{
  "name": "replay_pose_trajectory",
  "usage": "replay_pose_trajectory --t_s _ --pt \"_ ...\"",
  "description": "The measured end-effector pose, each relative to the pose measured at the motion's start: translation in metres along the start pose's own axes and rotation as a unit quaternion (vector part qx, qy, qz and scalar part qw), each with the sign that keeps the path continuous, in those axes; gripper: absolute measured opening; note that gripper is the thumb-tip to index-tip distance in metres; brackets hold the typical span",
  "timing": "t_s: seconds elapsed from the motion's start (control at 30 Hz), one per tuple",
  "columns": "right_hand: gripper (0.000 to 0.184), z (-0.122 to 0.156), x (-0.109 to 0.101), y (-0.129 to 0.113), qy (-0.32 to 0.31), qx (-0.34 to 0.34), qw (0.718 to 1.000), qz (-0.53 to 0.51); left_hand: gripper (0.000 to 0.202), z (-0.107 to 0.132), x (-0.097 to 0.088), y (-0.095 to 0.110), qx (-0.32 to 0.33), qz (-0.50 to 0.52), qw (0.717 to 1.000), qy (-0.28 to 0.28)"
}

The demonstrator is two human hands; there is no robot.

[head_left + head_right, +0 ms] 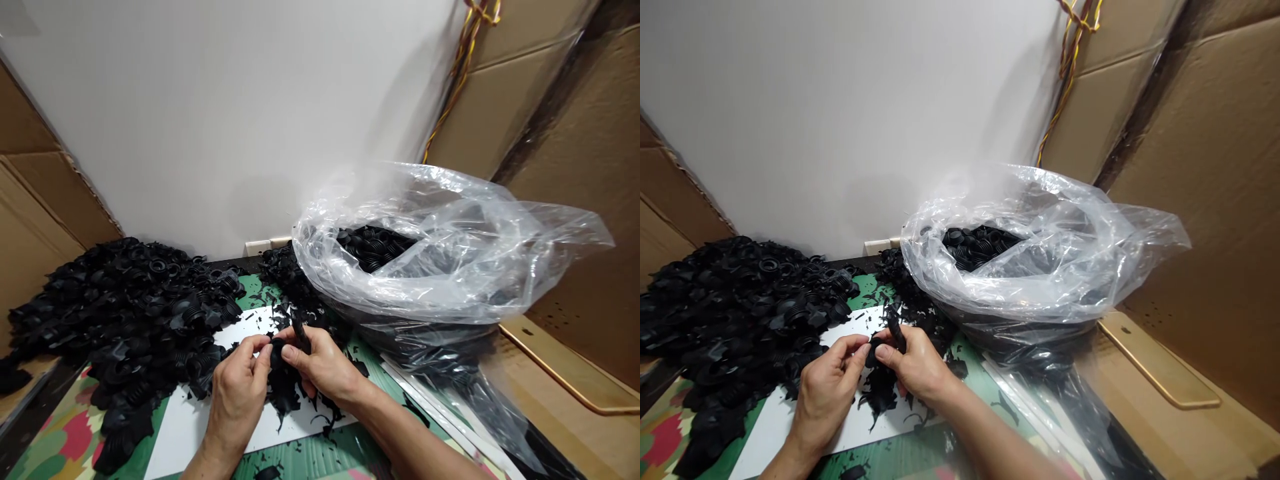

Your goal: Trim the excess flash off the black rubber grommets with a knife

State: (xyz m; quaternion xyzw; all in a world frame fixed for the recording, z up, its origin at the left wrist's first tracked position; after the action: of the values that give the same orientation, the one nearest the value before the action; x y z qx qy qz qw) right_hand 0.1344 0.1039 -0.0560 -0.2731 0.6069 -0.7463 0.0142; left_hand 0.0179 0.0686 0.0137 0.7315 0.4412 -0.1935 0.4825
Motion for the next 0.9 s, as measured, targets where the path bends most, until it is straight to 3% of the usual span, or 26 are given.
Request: replay_pose_trajectory --t_s 0.17,0.27,0.37,0.53,0.67,0.77,0.9 --pt "0.032 -0.001 0.0 -0.006 0.0 -0.048 0.999 -0.002 0.023 0.01 0.002 0.03 0.166 -0.178 0.969 0.035" --pt "0.033 -0.001 0.001 -0.01 -0.001 -0.068 0.998 0.0 0.025 0.014 0.007 0.038 0.199 -0.256 0.946 0.027" --pt "0.033 0.0 0.002 -0.011 0.001 -0.068 0.998 -0.01 0.022 0.014 0.007 0.04 0.198 -0.264 0.944 0.019" --pt "0.041 0.002 0.001 -0.005 0.018 -0.023 0.997 -0.068 0.019 0.01 0.001 0.035 0.158 -0.199 0.967 0.025" --pt "0.054 0.002 0.0 -0.005 0.015 0.011 0.984 -0.176 0.017 0.0 -0.002 0.006 0.03 -0.117 0.993 0.004" --pt "0.055 0.002 0.005 -0.008 -0.021 0.027 0.969 -0.245 0.024 -0.004 -0.001 -0.011 -0.05 -0.049 0.997 -0.024" --pt "0.05 0.0 0.01 -0.007 -0.048 0.038 0.959 -0.275 0.036 -0.004 0.007 -0.012 -0.082 0.017 0.993 -0.086"
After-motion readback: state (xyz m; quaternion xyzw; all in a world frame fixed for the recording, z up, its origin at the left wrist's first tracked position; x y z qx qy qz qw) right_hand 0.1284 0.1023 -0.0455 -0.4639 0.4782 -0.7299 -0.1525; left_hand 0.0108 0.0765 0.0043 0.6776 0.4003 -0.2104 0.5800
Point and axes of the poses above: each hand's wrist, its own z-axis away from the middle knuckle, its own x-axis out of the palm, y = z × x, the point moved 10 cm from there along -z, towards the middle knuckle, and after that the axes turned 11 degrees about -z, right-handed, at the moved point
